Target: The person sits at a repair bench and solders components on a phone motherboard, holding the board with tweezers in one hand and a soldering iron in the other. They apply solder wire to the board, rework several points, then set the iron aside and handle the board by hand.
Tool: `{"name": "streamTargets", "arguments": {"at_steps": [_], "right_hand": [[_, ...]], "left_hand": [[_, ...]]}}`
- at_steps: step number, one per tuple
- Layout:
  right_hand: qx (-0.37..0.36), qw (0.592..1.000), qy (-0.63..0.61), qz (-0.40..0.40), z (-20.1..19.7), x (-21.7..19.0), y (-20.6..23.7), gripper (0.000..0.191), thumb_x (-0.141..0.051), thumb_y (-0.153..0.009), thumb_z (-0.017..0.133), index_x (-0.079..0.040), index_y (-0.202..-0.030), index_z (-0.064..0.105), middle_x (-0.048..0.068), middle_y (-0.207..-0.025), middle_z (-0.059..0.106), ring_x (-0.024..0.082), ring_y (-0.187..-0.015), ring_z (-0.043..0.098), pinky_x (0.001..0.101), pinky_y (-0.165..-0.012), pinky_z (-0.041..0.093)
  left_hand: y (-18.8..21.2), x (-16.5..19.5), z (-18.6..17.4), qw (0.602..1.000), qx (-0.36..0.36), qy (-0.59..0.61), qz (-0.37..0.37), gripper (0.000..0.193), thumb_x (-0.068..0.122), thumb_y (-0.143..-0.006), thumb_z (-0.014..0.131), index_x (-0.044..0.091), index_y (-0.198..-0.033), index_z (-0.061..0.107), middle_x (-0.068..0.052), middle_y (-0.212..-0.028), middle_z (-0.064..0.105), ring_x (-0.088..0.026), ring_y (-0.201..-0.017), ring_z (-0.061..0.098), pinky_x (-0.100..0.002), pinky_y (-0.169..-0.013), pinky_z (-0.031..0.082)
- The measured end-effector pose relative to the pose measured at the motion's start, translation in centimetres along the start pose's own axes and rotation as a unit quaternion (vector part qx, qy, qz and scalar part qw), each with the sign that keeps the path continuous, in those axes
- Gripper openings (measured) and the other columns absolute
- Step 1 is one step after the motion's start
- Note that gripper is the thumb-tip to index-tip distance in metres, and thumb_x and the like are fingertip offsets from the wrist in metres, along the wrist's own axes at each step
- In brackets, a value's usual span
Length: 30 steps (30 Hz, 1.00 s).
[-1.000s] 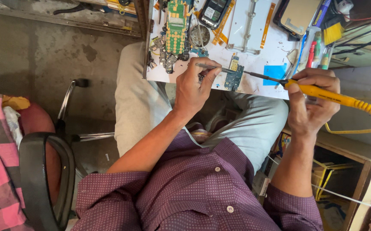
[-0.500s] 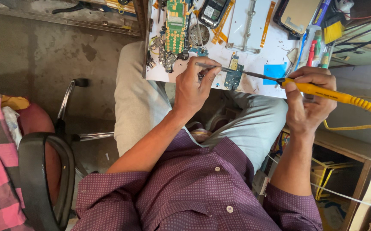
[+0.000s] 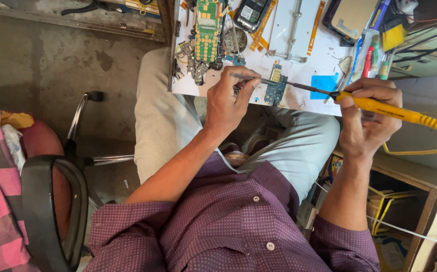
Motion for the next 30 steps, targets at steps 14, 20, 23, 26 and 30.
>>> {"name": "streamTargets", "arguments": {"at_steps": [14, 20, 23, 26, 30], "right_hand": [[-0.011, 0.999, -0.034, 0.012, 0.7, 0.3, -0.2, 0.024, -0.010, -0.109, 0.076, 0.000, -0.112, 0.054, 0.013, -0.110, 0.065, 0.016, -0.094, 0.061, 0.0262, -0.089, 0.051], [-0.006, 0.999, -0.033, 0.021, 0.2, 0.5, 0.0, 0.025, -0.010, -0.109, 0.077, 0.000, -0.112, 0.054, 0.013, -0.110, 0.065, 0.015, -0.093, 0.060, 0.0251, -0.085, 0.049], [-0.008, 1.000, -0.005, 0.006, 0.5, 0.1, -0.3, 0.024, -0.009, -0.107, 0.076, 0.000, -0.113, 0.055, 0.014, -0.108, 0.066, 0.016, -0.095, 0.060, 0.0265, -0.087, 0.049], [-0.010, 1.000, -0.020, 0.014, 0.9, -0.1, -0.5, 0.024, -0.010, -0.107, 0.076, 0.000, -0.113, 0.054, 0.013, -0.109, 0.065, 0.015, -0.093, 0.059, 0.0265, -0.089, 0.050], [-0.008, 0.999, -0.044, 0.029, 1.0, -0.1, -0.7, 0.026, -0.011, -0.104, 0.076, -0.001, -0.112, 0.054, 0.012, -0.112, 0.064, 0.016, -0.096, 0.061, 0.0270, -0.091, 0.052]], "left_hand": [[0.0, 0.1, 0.0, 1.000, -0.001, -0.004, 0.006, 0.022, 0.011, -0.102, 0.072, 0.006, -0.116, 0.055, -0.005, -0.102, 0.075, -0.015, -0.087, 0.075, -0.028, -0.078, 0.060], [0.0, -0.2, 0.0, 1.000, -0.001, -0.002, -0.003, 0.022, 0.011, -0.102, 0.072, 0.006, -0.115, 0.056, -0.006, -0.101, 0.075, -0.016, -0.085, 0.075, -0.028, -0.077, 0.060], [0.0, -0.3, 0.1, 1.000, -0.001, -0.001, -0.006, 0.022, 0.011, -0.102, 0.072, 0.006, -0.115, 0.055, -0.005, -0.100, 0.075, -0.015, -0.084, 0.075, -0.028, -0.076, 0.060], [-0.1, -0.3, 0.1, 1.000, -0.002, 0.002, -0.007, 0.022, 0.011, -0.102, 0.072, 0.006, -0.115, 0.055, -0.005, -0.101, 0.075, -0.016, -0.085, 0.075, -0.028, -0.077, 0.060], [-0.1, -0.1, 0.1, 1.000, 0.000, -0.003, 0.000, 0.022, 0.010, -0.102, 0.072, 0.006, -0.115, 0.055, -0.005, -0.101, 0.075, -0.016, -0.085, 0.075, -0.029, -0.077, 0.060]]}}
Point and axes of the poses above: each hand's wrist, its own y-axis away from the middle knuckle, its own z-axis out of the palm, x = y × z, the point moved 8 cm from there along -y, towards the middle knuckle
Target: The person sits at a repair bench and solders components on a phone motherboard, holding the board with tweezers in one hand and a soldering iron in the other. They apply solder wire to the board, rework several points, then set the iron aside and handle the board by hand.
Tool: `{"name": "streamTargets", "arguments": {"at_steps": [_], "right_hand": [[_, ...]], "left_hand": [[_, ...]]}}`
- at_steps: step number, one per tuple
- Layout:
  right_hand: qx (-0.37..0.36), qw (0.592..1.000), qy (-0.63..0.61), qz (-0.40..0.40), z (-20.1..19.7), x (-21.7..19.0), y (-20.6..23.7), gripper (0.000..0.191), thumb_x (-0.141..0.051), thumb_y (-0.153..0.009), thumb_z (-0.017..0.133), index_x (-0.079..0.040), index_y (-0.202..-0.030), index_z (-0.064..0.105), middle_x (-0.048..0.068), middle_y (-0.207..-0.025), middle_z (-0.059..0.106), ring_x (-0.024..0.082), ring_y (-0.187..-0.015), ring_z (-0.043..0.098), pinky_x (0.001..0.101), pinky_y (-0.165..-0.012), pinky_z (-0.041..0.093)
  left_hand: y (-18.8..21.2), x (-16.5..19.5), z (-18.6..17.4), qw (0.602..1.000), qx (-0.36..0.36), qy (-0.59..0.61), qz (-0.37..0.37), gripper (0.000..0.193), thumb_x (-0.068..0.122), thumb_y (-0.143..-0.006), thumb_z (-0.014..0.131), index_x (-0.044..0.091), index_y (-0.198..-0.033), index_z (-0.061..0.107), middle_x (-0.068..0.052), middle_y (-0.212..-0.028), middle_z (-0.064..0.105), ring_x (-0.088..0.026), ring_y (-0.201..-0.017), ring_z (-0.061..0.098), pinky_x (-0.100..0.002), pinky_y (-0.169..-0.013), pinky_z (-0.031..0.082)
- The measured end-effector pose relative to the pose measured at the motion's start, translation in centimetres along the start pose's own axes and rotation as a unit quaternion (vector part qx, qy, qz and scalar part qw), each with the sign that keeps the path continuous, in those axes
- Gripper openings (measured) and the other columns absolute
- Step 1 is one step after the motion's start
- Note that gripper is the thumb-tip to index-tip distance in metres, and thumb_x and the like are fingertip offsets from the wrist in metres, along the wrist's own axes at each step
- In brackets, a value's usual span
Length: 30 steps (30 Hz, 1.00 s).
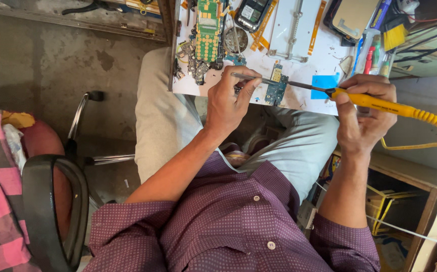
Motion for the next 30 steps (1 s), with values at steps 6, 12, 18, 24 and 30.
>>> {"name": "streamTargets", "arguments": {"at_steps": [6, 12, 18, 24, 30], "right_hand": [[-0.002, 1.000, -0.002, -0.005, 0.1, -0.1, -0.1, 0.026, -0.012, -0.106, 0.076, -0.001, -0.113, 0.054, 0.012, -0.109, 0.064, 0.016, -0.097, 0.061, 0.0272, -0.092, 0.052], [-0.001, 1.000, 0.021, -0.015, 0.0, -0.5, -0.2, 0.026, -0.013, -0.105, 0.076, -0.001, -0.111, 0.054, 0.012, -0.111, 0.064, 0.016, -0.096, 0.062, 0.0274, -0.090, 0.051], [0.000, 1.000, 0.024, -0.015, 0.0, -0.4, -0.2, 0.026, -0.013, -0.106, 0.077, -0.001, -0.111, 0.054, 0.012, -0.107, 0.065, 0.016, -0.095, 0.062, 0.0273, -0.091, 0.052], [0.005, 1.000, 0.022, -0.009, -0.2, 0.1, 0.0, 0.026, -0.013, -0.106, 0.077, -0.001, -0.111, 0.055, 0.013, -0.108, 0.065, 0.016, -0.094, 0.062, 0.0269, -0.090, 0.052], [-0.006, 1.000, -0.017, -0.008, -0.2, 0.6, 0.3, 0.026, -0.011, -0.111, 0.077, 0.000, -0.114, 0.054, 0.013, -0.113, 0.064, 0.014, -0.094, 0.060, 0.0249, -0.088, 0.051]], "left_hand": [[0.0, 0.0, 0.0, 1.000, -0.001, 0.003, -0.003, 0.022, 0.010, -0.102, 0.072, 0.006, -0.115, 0.055, -0.005, -0.101, 0.075, -0.016, -0.085, 0.075, -0.028, -0.077, 0.060], [0.0, 0.1, 0.0, 1.000, -0.001, 0.006, -0.002, 0.022, 0.010, -0.102, 0.072, 0.006, -0.115, 0.055, -0.005, -0.101, 0.074, -0.016, -0.085, 0.075, -0.028, -0.077, 0.060], [0.1, 0.1, -0.1, 1.000, 0.001, 0.003, 0.002, 0.021, 0.010, -0.102, 0.072, 0.006, -0.115, 0.056, -0.005, -0.102, 0.073, -0.016, -0.086, 0.075, -0.028, -0.078, 0.060], [0.1, 0.0, 0.0, 1.000, 0.001, 0.003, 0.002, 0.021, 0.010, -0.102, 0.072, 0.006, -0.114, 0.056, -0.005, -0.102, 0.073, -0.016, -0.085, 0.075, -0.028, -0.077, 0.060], [0.0, 0.1, 0.0, 1.000, 0.001, 0.002, 0.003, 0.020, 0.010, -0.102, 0.072, 0.005, -0.114, 0.057, -0.005, -0.102, 0.073, -0.016, -0.085, 0.075, -0.028, -0.077, 0.060]]}}
Point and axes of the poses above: each hand's wrist, its own y-axis away from the middle knuckle, its own z-axis out of the palm, x = y × z, the point moved 8 cm from there along -y, towards the middle knuckle
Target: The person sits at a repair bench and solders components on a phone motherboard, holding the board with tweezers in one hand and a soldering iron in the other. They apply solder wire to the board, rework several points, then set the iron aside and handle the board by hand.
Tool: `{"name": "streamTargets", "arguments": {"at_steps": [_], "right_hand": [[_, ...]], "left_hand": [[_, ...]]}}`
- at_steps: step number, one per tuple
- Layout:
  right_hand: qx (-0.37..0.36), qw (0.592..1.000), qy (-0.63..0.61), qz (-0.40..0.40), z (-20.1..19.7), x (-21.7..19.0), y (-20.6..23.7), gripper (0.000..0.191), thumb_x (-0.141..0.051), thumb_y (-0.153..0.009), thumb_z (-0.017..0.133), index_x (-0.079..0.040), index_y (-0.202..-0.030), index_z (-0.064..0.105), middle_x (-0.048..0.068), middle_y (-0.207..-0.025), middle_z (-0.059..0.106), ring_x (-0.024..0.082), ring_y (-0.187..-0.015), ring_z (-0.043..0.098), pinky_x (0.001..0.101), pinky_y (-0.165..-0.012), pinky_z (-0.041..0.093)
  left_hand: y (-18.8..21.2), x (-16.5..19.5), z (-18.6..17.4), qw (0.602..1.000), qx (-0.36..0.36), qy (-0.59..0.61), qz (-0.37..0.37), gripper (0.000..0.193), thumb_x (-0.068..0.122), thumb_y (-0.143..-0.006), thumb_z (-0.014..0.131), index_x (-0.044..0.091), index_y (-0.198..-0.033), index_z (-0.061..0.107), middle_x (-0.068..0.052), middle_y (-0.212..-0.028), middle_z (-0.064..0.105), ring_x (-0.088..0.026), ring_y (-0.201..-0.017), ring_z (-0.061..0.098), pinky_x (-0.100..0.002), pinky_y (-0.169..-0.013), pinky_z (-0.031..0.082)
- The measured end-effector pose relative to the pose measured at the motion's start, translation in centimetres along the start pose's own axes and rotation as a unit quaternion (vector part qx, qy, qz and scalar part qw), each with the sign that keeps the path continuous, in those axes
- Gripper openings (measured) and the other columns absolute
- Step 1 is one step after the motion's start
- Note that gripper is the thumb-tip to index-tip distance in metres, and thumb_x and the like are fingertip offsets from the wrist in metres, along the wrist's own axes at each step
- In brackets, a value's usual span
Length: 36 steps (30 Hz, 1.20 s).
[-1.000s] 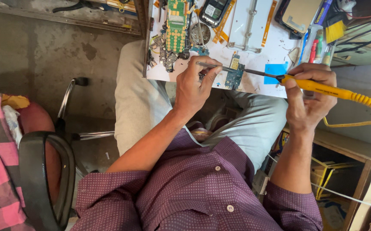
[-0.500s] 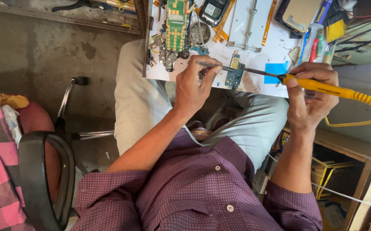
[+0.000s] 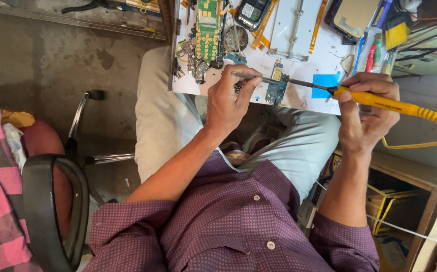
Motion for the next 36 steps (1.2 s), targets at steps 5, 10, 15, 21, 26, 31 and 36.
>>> {"name": "streamTargets", "arguments": {"at_steps": [5, 10, 15, 21, 26, 31, 36], "right_hand": [[0.011, 1.000, 0.011, 0.010, -0.3, 0.3, 0.1, 0.026, -0.011, -0.106, 0.076, -0.001, -0.114, 0.054, 0.013, -0.109, 0.064, 0.015, -0.094, 0.062, 0.0257, -0.089, 0.053], [0.005, 1.000, -0.006, 0.008, -0.1, 0.2, 0.0, 0.026, -0.011, -0.110, 0.077, 0.000, -0.114, 0.054, 0.013, -0.112, 0.064, 0.014, -0.093, 0.060, 0.0248, -0.086, 0.051], [0.013, 1.000, 0.022, 0.003, 0.0, -0.2, -0.3, 0.026, -0.012, -0.106, 0.076, 0.000, -0.113, 0.054, 0.013, -0.108, 0.064, 0.015, -0.094, 0.062, 0.0262, -0.089, 0.052], [0.019, 1.000, 0.014, 0.013, -0.1, -0.2, -0.4, 0.026, -0.012, -0.106, 0.077, -0.001, -0.112, 0.054, 0.013, -0.108, 0.064, 0.015, -0.094, 0.062, 0.0255, -0.087, 0.051], [0.011, 1.000, 0.004, 0.010, -0.3, 0.4, -0.1, 0.027, -0.012, -0.109, 0.078, 0.000, -0.113, 0.054, 0.014, -0.110, 0.064, 0.015, -0.093, 0.061, 0.0254, -0.086, 0.052], [0.016, 1.000, 0.003, 0.014, -0.6, 1.0, 0.0, 0.027, -0.014, -0.106, 0.077, -0.001, -0.113, 0.055, 0.014, -0.109, 0.064, 0.015, -0.093, 0.062, 0.0256, -0.085, 0.053], [0.005, 1.000, -0.002, 0.003, -0.3, 0.8, -0.1, 0.027, -0.013, -0.112, 0.078, 0.001, -0.114, 0.055, 0.015, -0.111, 0.065, 0.014, -0.091, 0.059, 0.0247, -0.083, 0.050]], "left_hand": [[0.0, 0.2, 0.0, 1.000, 0.000, -0.003, 0.015, 0.019, 0.010, -0.103, 0.072, 0.006, -0.114, 0.057, -0.005, -0.103, 0.072, -0.016, -0.086, 0.074, -0.028, -0.078, 0.060], [-0.1, -0.1, 0.0, 1.000, -0.001, 0.005, 0.002, 0.021, 0.010, -0.102, 0.072, 0.006, -0.115, 0.056, -0.005, -0.102, 0.073, -0.015, -0.085, 0.075, -0.028, -0.077, 0.060], [0.0, 0.0, 0.0, 1.000, -0.004, 0.002, -0.001, 0.021, 0.010, -0.102, 0.072, 0.006, -0.116, 0.056, -0.005, -0.102, 0.074, -0.015, -0.084, 0.074, -0.028, -0.077, 0.060], [0.0, -0.1, 0.0, 1.000, -0.003, 0.004, -0.001, 0.021, 0.010, -0.102, 0.072, 0.006, -0.115, 0.056, -0.005, -0.102, 0.074, -0.015, -0.086, 0.075, -0.028, -0.078, 0.060], [0.0, -0.2, 0.1, 1.000, -0.006, 0.010, -0.005, 0.021, 0.010, -0.103, 0.071, 0.006, -0.115, 0.056, -0.005, -0.102, 0.074, -0.015, -0.087, 0.075, -0.028, -0.079, 0.060], [0.0, -0.2, 0.0, 1.000, -0.004, 0.005, -0.002, 0.020, 0.010, -0.103, 0.072, 0.006, -0.115, 0.056, -0.005, -0.102, 0.074, -0.015, -0.085, 0.074, -0.028, -0.078, 0.060], [0.0, -0.3, 0.1, 1.000, -0.004, 0.008, -0.004, 0.020, 0.010, -0.103, 0.072, 0.005, -0.115, 0.056, -0.005, -0.102, 0.074, -0.015, -0.085, 0.075, -0.028, -0.078, 0.060]]}}
Point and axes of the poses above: each hand's wrist, its own y-axis away from the middle knuckle, its own z-axis out of the palm, x = y × z, the point moved 8 cm from there along -y, towards the middle knuckle
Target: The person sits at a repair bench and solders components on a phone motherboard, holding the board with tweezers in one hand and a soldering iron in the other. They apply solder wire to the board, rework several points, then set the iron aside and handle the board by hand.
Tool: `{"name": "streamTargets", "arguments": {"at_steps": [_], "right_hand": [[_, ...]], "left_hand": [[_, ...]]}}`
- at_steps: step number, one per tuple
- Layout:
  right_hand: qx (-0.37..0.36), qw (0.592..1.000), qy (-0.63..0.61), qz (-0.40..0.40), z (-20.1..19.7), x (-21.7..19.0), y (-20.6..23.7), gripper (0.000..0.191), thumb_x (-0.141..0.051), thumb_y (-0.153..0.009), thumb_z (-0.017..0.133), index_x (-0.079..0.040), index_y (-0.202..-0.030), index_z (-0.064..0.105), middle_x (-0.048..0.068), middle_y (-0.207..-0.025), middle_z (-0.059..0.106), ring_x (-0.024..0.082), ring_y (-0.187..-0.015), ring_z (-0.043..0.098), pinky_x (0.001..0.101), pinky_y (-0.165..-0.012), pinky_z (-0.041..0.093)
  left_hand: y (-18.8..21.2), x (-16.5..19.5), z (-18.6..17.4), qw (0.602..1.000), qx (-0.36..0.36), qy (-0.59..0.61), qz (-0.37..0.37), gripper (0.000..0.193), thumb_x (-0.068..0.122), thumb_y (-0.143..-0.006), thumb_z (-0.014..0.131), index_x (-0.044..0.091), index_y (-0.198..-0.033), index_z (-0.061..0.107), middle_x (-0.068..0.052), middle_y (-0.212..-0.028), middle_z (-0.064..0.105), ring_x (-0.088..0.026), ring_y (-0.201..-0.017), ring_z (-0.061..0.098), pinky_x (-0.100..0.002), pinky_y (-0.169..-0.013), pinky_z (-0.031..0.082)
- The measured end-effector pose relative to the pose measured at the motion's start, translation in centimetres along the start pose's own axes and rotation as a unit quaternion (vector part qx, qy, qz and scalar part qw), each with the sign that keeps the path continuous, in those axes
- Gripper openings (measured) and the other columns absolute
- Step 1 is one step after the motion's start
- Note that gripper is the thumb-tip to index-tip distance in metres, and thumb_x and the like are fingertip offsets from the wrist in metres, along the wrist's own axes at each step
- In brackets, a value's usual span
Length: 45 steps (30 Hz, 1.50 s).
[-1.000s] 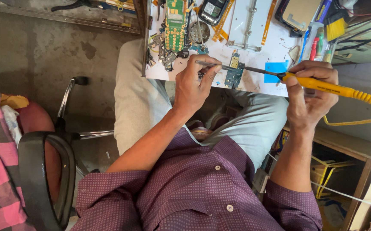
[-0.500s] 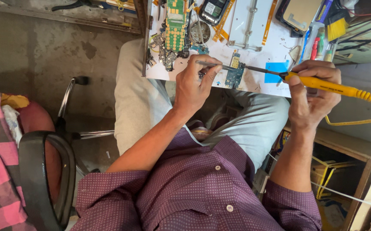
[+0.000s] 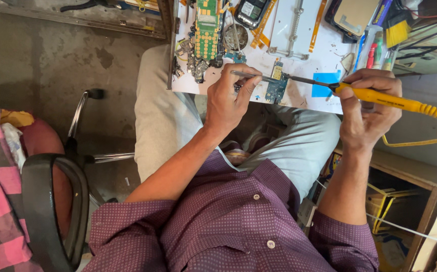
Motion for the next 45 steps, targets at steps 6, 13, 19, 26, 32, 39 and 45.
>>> {"name": "streamTargets", "arguments": {"at_steps": [6, 13, 19, 26, 32, 39, 45], "right_hand": [[0.011, 1.000, 0.000, 0.008, 0.0, -0.3, -0.4, 0.027, -0.014, -0.106, 0.077, 0.000, -0.113, 0.054, 0.014, -0.110, 0.064, 0.016, -0.094, 0.062, 0.0257, -0.084, 0.051], [0.010, 1.000, 0.013, 0.010, 0.2, -0.7, -0.6, 0.027, -0.013, -0.106, 0.077, 0.000, -0.113, 0.054, 0.014, -0.110, 0.065, 0.015, -0.094, 0.062, 0.0256, -0.088, 0.052], [0.008, 1.000, 0.029, 0.001, 0.2, -0.8, -0.7, 0.026, -0.013, -0.106, 0.077, -0.001, -0.112, 0.054, 0.013, -0.108, 0.065, 0.015, -0.095, 0.061, 0.0257, -0.089, 0.052], [0.012, 1.000, 0.002, 0.016, 0.3, -0.9, -0.7, 0.027, -0.014, -0.104, 0.077, -0.001, -0.112, 0.055, 0.013, -0.109, 0.064, 0.014, -0.092, 0.061, 0.0250, -0.085, 0.052], [0.006, 1.000, 0.022, 0.011, 0.1, -0.9, -0.4, 0.027, -0.014, -0.107, 0.077, 0.000, -0.111, 0.055, 0.014, -0.108, 0.065, 0.015, -0.091, 0.061, 0.0253, -0.085, 0.052], [0.002, 1.000, 0.024, 0.016, -0.2, -0.4, 0.1, 0.028, -0.014, -0.107, 0.078, 0.000, -0.113, 0.056, 0.014, -0.107, 0.065, 0.015, -0.092, 0.062, 0.0254, -0.085, 0.051], [0.009, 1.000, -0.002, 0.009, -0.8, -0.5, 0.3, 0.030, -0.016, -0.105, 0.079, -0.001, -0.112, 0.055, 0.014, -0.107, 0.065, 0.016, -0.089, 0.063, 0.0251, -0.081, 0.052]], "left_hand": [[-0.1, 0.2, 0.0, 1.000, 0.001, -0.006, 0.002, 0.021, 0.011, -0.102, 0.072, 0.005, -0.115, 0.056, -0.005, -0.102, 0.074, -0.015, -0.086, 0.075, -0.028, -0.078, 0.060], [-0.1, 0.4, -0.1, 1.000, -0.002, -0.005, 0.005, 0.020, 0.010, -0.103, 0.072, 0.005, -0.115, 0.057, -0.006, -0.102, 0.073, -0.016, -0.086, 0.075, -0.028, -0.078, 0.060], [-0.1, 0.4, -0.1, 1.000, -0.001, -0.006, 0.007, 0.020, 0.009, -0.102, 0.072, 0.005, -0.115, 0.057, -0.006, -0.102, 0.073, -0.016, -0.086, 0.075, -0.028, -0.077, 0.060], [-0.1, 0.1, 0.1, 1.000, 0.002, 0.003, -0.002, 0.021, 0.010, -0.102, 0.072, 0.005, -0.114, 0.055, -0.005, -0.101, 0.074, -0.015, -0.085, 0.075, -0.028, -0.077, 0.060], [-0.1, 0.1, 0.1, 1.000, -0.002, -0.006, -0.005, 0.021, 0.010, -0.102, 0.072, 0.006, -0.115, 0.056, -0.005, -0.101, 0.074, -0.015, -0.085, 0.075, -0.028, -0.077, 0.060], [-0.1, 0.2, 0.0, 1.000, 0.000, -0.010, -0.002, 0.021, 0.011, -0.102, 0.072, 0.006, -0.115, 0.056, -0.005, -0.102, 0.074, -0.015, -0.085, 0.074, -0.028, -0.077, 0.060], [-0.1, 0.2, 0.0, 1.000, 0.000, -0.003, -0.004, 0.021, 0.011, -0.103, 0.072, 0.006, -0.115, 0.056, -0.005, -0.102, 0.074, -0.015, -0.085, 0.075, -0.028, -0.077, 0.060]]}}
Point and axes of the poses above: each hand's wrist, its own y-axis away from the middle knuckle, its own z-axis out of the palm, x = y × z, the point moved 8 cm from there along -y, towards the middle knuckle
